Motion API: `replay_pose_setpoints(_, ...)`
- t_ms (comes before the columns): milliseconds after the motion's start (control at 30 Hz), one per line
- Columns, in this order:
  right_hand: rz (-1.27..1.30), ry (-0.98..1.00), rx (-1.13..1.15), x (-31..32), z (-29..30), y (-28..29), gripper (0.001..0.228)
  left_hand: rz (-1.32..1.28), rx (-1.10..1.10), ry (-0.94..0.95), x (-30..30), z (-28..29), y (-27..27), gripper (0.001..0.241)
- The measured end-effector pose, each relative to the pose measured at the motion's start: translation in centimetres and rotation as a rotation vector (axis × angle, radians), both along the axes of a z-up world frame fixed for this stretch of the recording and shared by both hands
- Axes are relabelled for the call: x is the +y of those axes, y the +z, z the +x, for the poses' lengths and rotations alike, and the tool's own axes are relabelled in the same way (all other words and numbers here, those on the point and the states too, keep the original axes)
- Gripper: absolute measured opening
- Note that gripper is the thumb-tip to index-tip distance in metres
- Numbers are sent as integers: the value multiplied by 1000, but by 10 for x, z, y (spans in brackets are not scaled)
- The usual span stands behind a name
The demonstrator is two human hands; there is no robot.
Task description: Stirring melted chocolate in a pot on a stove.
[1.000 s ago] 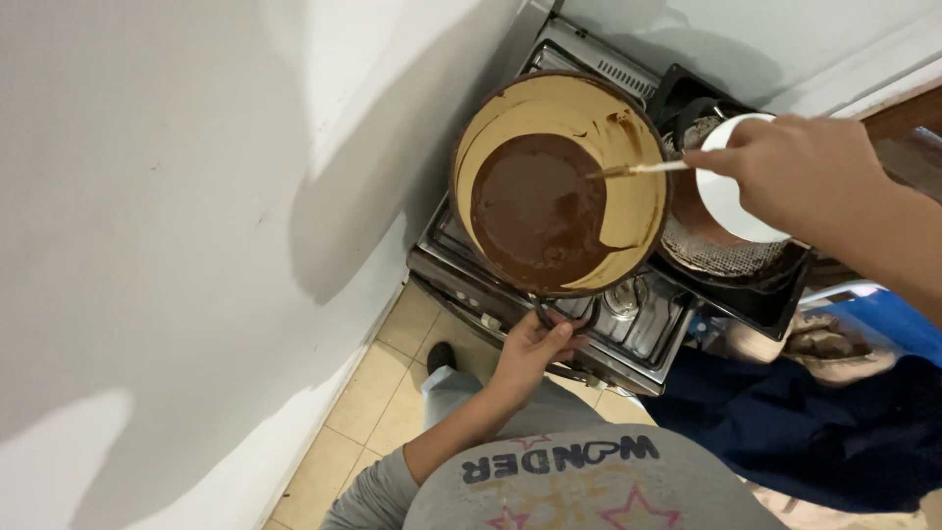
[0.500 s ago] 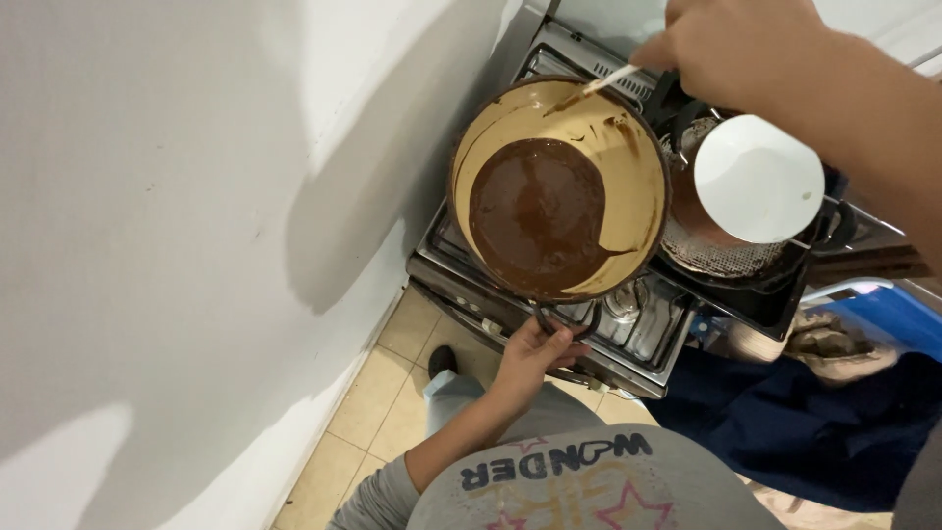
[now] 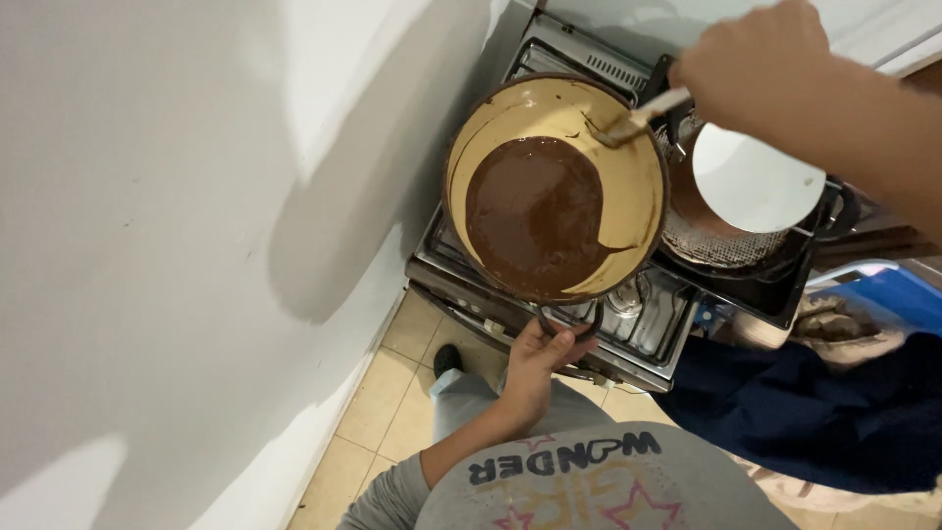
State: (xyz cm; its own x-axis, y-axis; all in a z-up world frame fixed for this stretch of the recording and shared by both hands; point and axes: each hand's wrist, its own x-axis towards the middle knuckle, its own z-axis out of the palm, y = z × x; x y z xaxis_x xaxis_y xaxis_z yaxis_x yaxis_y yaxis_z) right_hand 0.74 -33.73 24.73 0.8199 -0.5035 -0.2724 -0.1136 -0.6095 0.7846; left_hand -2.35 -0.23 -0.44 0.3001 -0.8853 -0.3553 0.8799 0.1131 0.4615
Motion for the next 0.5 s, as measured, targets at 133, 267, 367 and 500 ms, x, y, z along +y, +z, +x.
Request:
replay_pose_setpoints(133,7,-139,257,25,-14,8,23,54,-40,-23,0,4,6,21)
replay_pose_setpoints(267,139,-37,64,36,-8,14,29,14,-41,-45,2,4,5,17)
replay_pose_setpoints(367,45,160,-24,19,10,2,42,24,-86,-82,3,9,5,17)
replay_pose_setpoints(500,84,314,-235,7,20,-8,53,-4,-97,-97,3,8,-4,21)
